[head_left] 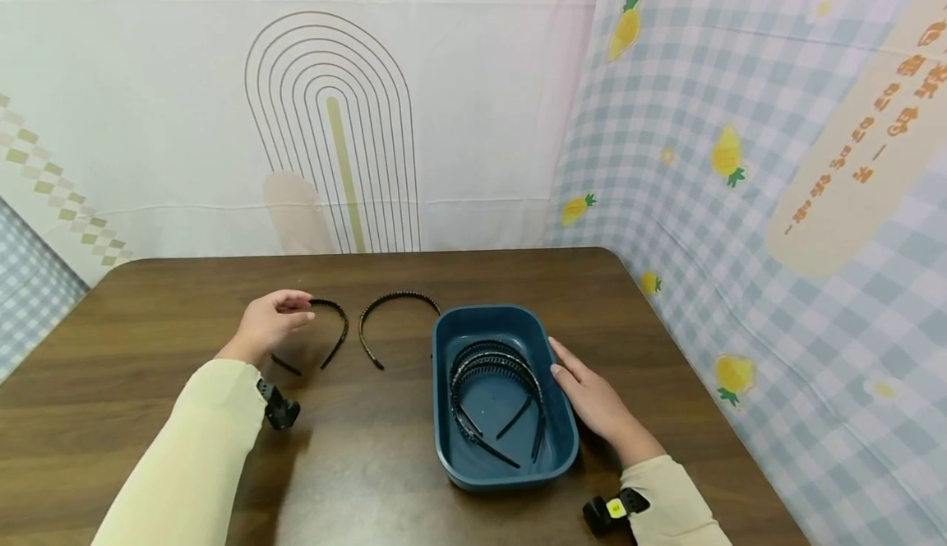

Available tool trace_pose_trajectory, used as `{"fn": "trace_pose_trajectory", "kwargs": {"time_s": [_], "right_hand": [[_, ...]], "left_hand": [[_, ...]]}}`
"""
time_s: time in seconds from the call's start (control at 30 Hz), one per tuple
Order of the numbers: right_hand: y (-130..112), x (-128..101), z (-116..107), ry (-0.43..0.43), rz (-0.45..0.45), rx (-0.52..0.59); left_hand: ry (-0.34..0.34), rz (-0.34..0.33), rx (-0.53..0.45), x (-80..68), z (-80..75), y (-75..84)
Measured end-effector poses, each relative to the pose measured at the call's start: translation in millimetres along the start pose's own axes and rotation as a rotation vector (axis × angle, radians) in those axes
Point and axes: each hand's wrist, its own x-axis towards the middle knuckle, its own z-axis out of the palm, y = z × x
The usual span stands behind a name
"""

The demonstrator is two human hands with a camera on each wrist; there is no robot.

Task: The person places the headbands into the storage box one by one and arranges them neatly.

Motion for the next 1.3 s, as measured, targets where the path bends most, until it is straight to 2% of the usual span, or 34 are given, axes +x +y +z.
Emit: {"fn": "trace_pose_trajectory", "kwargs": {"time_s": [0.3, 0.73, 1.07, 1.3], "right_hand": [[0, 0, 0, 0.004, -0.003, -0.007], [2, -1, 1, 0.005, -0.011, 0.007], [1, -1, 0, 0.013, -0.015, -0.003], [1, 0, 1, 0.008, -0.010, 0.002]], "left_hand": [[0.094, 0.033, 0.153, 0.4, -7.8, -12.3], [0.084, 0.000, 0.212, 2.0, -15.8, -28.0], [0.083, -0.117, 0.177, 0.5, -19.3, -35.7], [0.047, -0.149, 0.192, 0.9, -22.0, -38.6]]}}
